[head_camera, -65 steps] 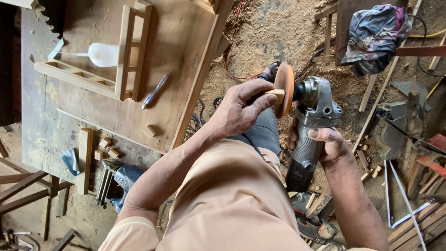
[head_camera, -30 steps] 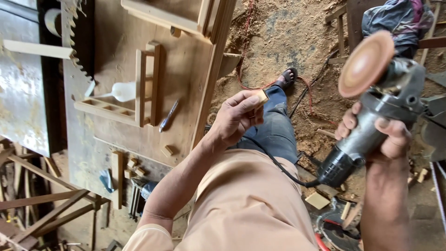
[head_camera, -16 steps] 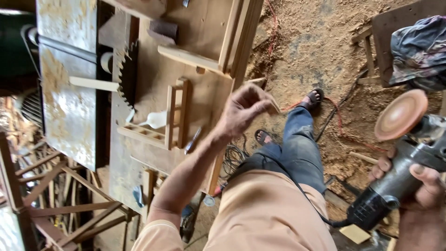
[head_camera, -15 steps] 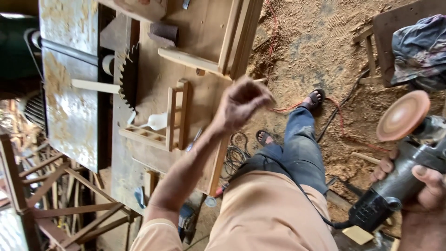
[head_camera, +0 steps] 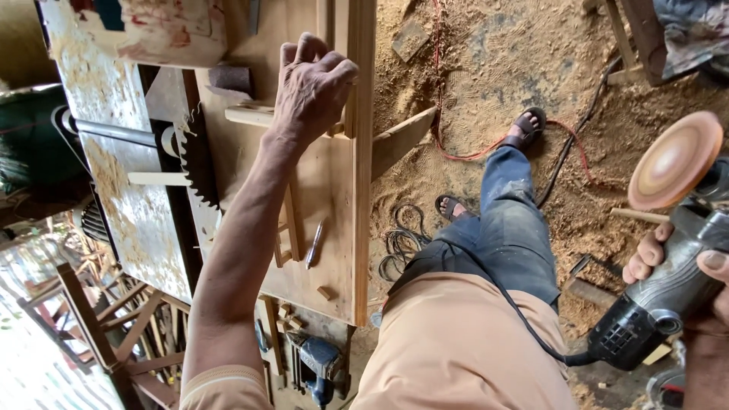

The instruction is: The person uses an angle grinder with a sanding disc to smooth small wooden blocks and a wooden frame. They repeatedly sand the blocks, place them into the frame, and inspect the fit before continuing to sand additional pieces.

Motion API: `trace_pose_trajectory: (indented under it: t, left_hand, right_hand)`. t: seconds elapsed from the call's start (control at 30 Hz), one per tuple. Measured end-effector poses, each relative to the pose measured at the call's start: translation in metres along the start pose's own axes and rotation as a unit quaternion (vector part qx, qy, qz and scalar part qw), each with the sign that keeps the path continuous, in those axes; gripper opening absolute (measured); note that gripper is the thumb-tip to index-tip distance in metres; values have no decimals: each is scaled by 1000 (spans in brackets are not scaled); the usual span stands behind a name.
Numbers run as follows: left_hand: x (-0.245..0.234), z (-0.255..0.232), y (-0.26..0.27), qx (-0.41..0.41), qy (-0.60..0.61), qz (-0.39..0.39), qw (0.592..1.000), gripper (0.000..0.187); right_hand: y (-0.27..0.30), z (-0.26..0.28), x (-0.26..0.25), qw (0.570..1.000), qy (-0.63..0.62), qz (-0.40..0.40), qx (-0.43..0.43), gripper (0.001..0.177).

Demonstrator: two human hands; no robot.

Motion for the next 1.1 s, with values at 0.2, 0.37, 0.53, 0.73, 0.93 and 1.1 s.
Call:
trace_pose_trajectory:
  t: [0.2, 0.37, 0.53, 0.73, 0.93, 1.1]
  left_hand:
    - [5, 3, 6, -4, 23, -15, 1000, 17]
    - [5, 2, 5, 14, -10, -11, 1000, 13]
    - [7, 0, 2, 12, -46, 59, 997, 6]
    - [2, -5, -1, 17, -84, 68, 994, 11]
    - [3, -8, -1, 27, -85, 69, 994, 13]
    - [1, -11, -2, 33, -104, 75, 991, 10]
  right_hand:
    - [-9, -20, -52, 998, -41, 48, 1, 47]
    - [-16, -33, -63, 996, -79, 52, 0, 44]
    - [-13, -23, -30, 996, -70, 47, 1, 46]
    - [-17, -18, -4, 999, -36, 30, 5, 47]
    - [-24, -28, -16, 999, -39, 30, 20, 47]
    - [-25, -27, -17, 997, -52, 46, 22, 46]
Point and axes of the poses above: each hand's wrist, its own y-axis away from the middle knuckle, its own x-axis out of the palm, z = x × y, the point moved 2 cm from there along -y, towards the middle knuckle, and after that the axes turned 3 degrees about z, right-handed, at the moved point
